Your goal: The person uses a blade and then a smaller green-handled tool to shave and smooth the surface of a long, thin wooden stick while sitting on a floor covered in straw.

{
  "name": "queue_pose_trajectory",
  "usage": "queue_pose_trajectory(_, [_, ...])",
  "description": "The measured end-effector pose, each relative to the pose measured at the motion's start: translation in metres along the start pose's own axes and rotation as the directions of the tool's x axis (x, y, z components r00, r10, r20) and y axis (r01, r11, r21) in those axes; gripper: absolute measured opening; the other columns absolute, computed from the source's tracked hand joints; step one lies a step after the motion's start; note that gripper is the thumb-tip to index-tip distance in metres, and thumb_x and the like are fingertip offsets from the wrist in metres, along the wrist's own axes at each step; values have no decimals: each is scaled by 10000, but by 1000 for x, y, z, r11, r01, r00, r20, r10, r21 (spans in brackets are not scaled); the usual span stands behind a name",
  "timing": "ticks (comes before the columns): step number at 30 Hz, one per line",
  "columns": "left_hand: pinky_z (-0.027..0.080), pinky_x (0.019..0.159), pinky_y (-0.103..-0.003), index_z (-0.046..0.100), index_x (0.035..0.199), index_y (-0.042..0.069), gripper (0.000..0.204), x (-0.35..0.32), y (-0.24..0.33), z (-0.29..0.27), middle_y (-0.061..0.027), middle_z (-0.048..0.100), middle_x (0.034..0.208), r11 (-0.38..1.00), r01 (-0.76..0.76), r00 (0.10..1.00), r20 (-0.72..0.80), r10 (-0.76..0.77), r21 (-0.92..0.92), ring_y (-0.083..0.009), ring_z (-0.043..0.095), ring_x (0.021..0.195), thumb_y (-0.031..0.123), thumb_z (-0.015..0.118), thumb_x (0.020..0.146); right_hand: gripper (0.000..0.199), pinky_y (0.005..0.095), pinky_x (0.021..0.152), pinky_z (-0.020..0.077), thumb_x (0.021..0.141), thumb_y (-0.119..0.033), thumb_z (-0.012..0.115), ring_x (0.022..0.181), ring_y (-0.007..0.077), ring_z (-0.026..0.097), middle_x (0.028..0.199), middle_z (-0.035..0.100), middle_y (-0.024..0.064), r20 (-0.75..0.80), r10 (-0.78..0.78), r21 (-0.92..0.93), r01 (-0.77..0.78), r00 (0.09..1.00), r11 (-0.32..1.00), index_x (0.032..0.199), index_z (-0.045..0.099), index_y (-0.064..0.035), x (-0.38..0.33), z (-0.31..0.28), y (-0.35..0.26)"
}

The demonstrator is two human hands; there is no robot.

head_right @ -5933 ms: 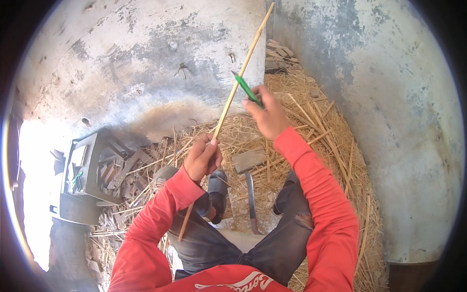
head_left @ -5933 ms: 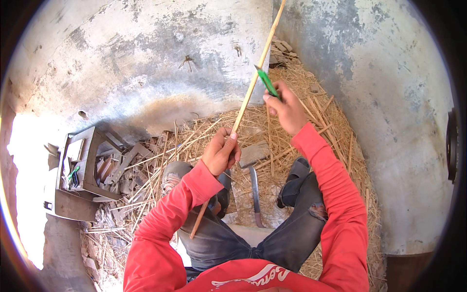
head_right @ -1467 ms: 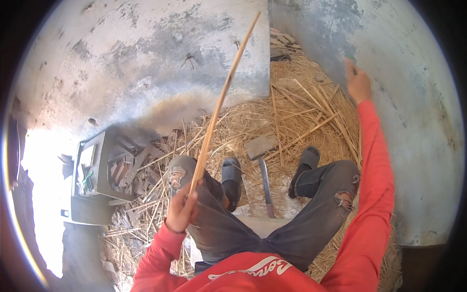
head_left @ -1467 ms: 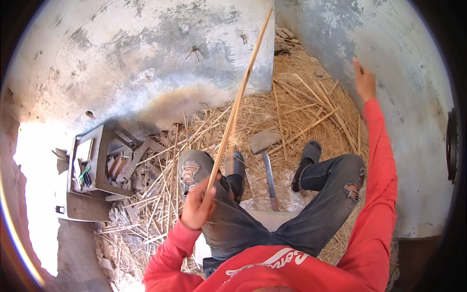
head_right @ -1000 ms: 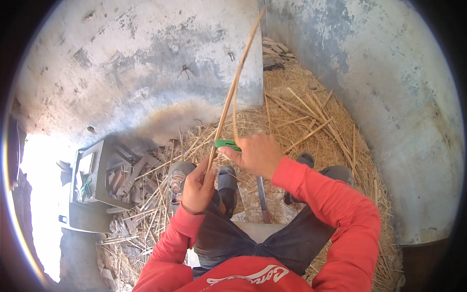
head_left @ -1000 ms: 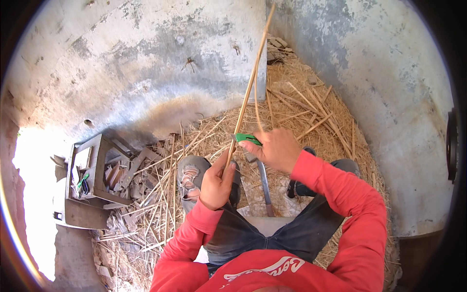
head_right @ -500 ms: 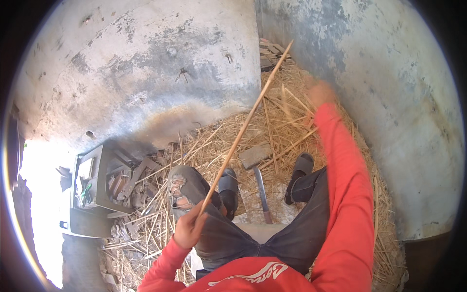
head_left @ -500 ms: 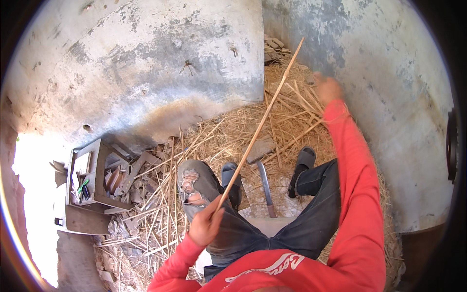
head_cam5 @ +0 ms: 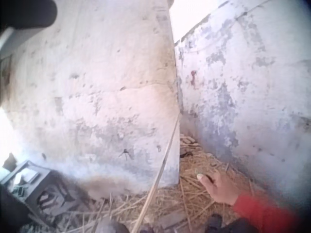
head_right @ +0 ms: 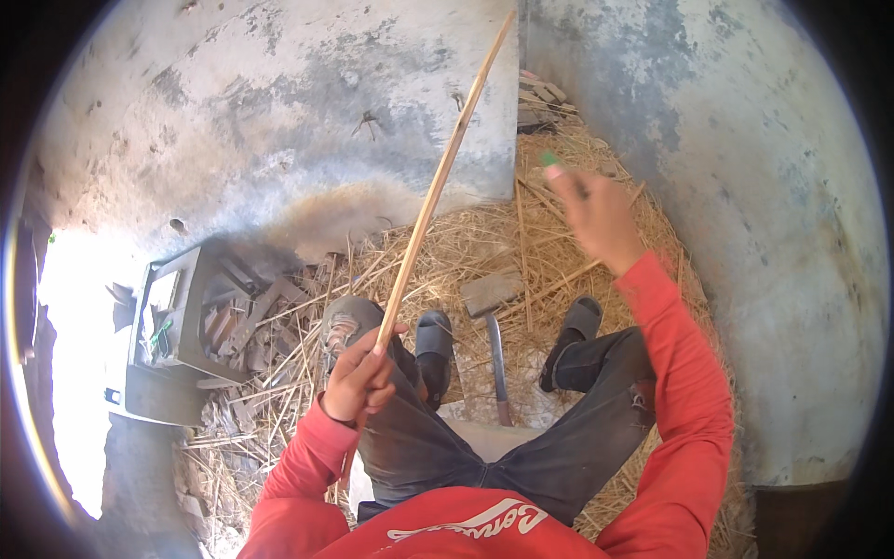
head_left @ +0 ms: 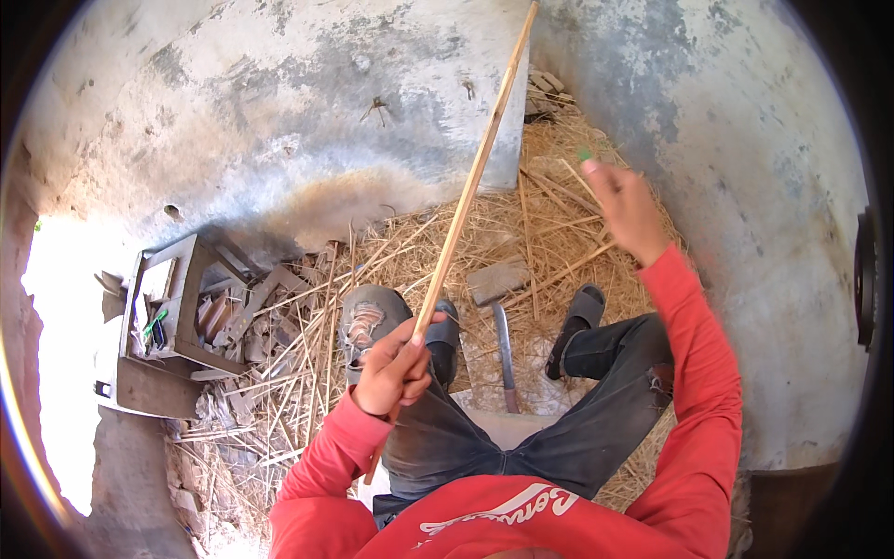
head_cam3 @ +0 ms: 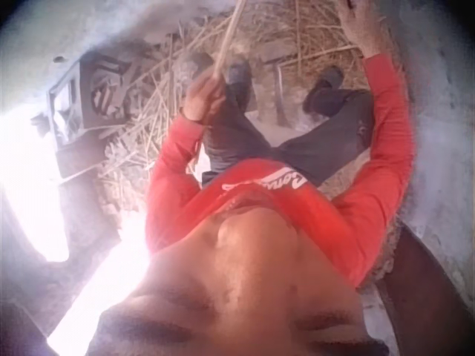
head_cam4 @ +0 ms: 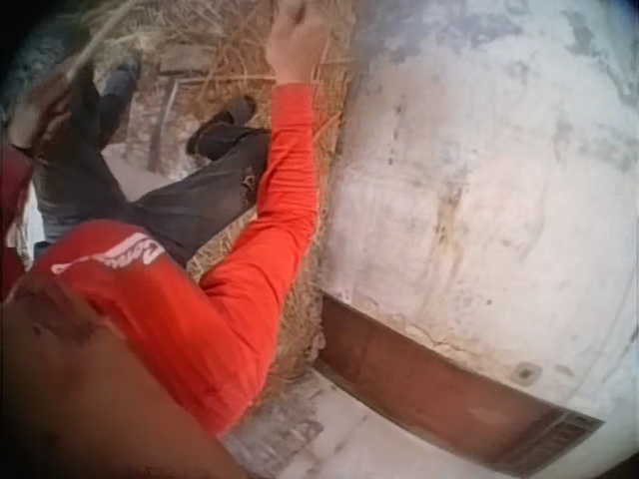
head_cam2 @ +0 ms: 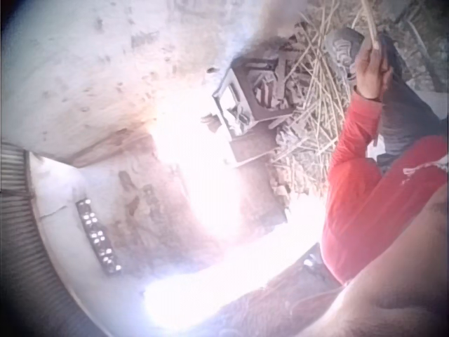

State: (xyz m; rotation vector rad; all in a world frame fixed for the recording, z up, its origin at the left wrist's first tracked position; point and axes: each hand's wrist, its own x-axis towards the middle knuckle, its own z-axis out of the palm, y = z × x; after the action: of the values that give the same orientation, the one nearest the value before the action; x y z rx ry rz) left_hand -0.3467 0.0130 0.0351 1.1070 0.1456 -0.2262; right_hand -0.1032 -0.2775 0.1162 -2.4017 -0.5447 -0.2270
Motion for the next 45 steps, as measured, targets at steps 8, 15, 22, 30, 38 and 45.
queue_pose_trajectory(8, [195,371,-214,485,1251,61,283,29,-5,36,56,240,600,996,42,999,35,-39,-83,-46,194,405,259,362,1091,617,490,523,494,968,-598,455,562,369,639,580,607,178,261,-343,-66,371,903,926,801,687,-52,-93,78,-74])
queue_pose_trajectory(15, [199,378,-204,497,1109,90,234,19,-25,26,61,287,607,994,93,995,-36,-92,54,-32,233,422,294,385,1080,695,489,528,484,969,-661,385,547,359,621,568,590,168,210,-203,-195,245,956,950,783,695,-68,-50,90,-23])
queue_pose_trajectory(22, [266,409,-206,507,1114,36,255,-30,-45,6,47,342,585,942,76,989,96,-114,326,-55,303,427,263,396,1080,742,498,667,488,981,-659,363,672,384,629,706,656,206,-307,308,-244,-387,900,889,955,718,-7,49,3,121])
queue_pose_trajectory(30, [228,346,-226,461,973,89,365,-3,-39,-7,41,288,555,994,97,995,43,-95,-51,-64,250,383,408,322,1081,652,399,461,367,995,-587,442,427,209,440,476,440,62,-107,-166,20,170,980,985,877,713,-6,-38,39,14])
queue_pose_trajectory(38, [175,323,-216,391,849,137,392,38,-21,33,52,252,533,958,180,983,66,-170,-224,-50,200,368,460,348,1067,621,457,471,481,938,-639,477,473,354,605,507,565,159,275,-324,-54,351,905,935,787,687,-75,-114,91,-55])
queue_pose_trajectory(45, [168,323,-209,394,846,158,361,47,-12,28,58,272,547,949,216,975,91,-201,-228,-37,211,373,444,369,1065,597,451,483,476,924,-627,515,504,350,612,551,588,155,137,-405,-184,425,904,887,745,665,-77,-87,113,-31])
